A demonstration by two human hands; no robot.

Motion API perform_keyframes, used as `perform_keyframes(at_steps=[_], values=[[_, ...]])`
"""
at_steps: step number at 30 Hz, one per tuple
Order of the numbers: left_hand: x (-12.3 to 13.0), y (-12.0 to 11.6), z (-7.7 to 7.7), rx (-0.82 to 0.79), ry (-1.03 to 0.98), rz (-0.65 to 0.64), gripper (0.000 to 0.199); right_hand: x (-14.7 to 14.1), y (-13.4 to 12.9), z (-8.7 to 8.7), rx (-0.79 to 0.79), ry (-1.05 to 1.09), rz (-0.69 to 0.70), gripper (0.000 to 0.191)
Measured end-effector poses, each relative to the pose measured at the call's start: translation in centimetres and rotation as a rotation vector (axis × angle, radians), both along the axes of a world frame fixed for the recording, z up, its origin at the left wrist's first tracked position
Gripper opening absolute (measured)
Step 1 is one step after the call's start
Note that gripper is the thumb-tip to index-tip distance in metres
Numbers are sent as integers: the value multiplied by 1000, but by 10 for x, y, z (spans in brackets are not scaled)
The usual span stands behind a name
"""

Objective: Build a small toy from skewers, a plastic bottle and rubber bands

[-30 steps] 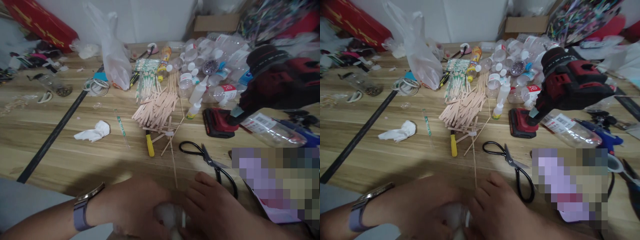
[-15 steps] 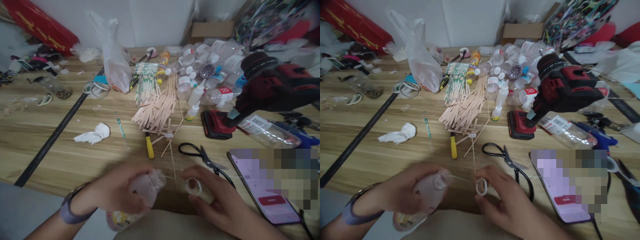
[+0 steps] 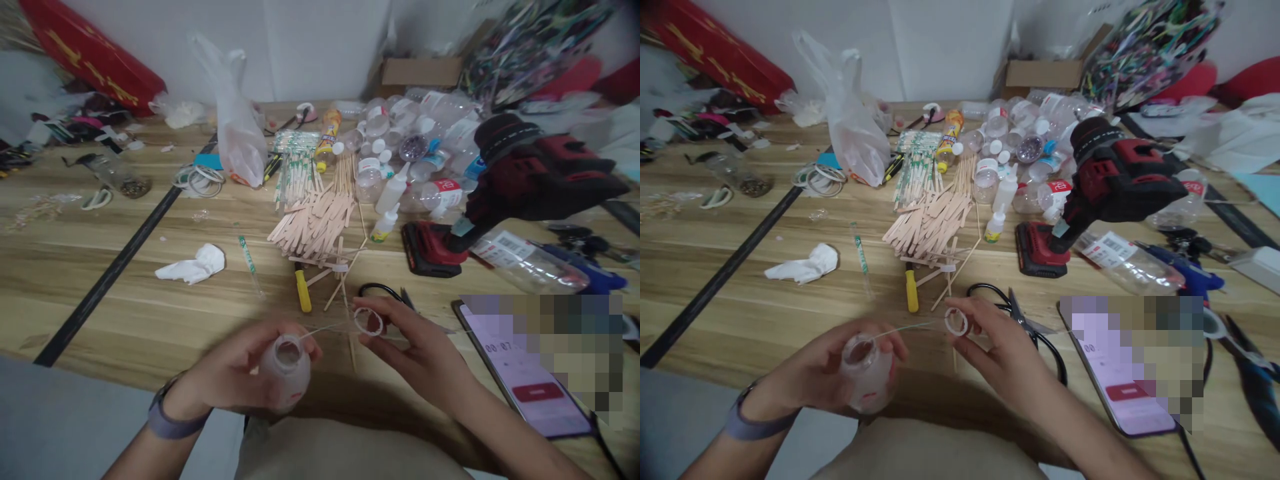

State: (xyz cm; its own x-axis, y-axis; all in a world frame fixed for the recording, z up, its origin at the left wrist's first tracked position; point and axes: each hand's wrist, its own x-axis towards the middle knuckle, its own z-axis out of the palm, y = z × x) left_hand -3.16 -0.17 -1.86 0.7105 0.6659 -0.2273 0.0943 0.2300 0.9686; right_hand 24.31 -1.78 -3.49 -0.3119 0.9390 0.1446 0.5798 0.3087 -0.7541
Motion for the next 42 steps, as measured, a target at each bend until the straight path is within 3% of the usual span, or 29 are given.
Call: perform_keyframes(at_steps=[4,9,12,20,27,30,32,34,38,42], values=[[19,-6,-3,101,34,43,24,0,12,6,-23,44,23,32],[36,-15,-29,113,-15,5,40,2,17,13,-55,57,71,30],[37,-19,-36,140,7,13,45,3,15,16,-49,48,68,30],[32,-17,-24,373,170,28,52,0,10,15,-8,84,93,31],[16,-17,-27,401,339,-31,77,-3,13,19,-3,86,98,31],[12,-15,-25,412,319,4,69,-6,18,25,-12,67,135,32],[12,-13,-20,406,281,103,50,-9,20,27,-14,39,184,32],[17,-11,-14,366,274,240,32,-11,23,26,-5,1,223,33],[38,-4,-6,135,158,476,19,-16,29,18,8,-58,241,34],[62,7,-14,-256,-125,662,32,-26,40,13,18,-93,296,37]])
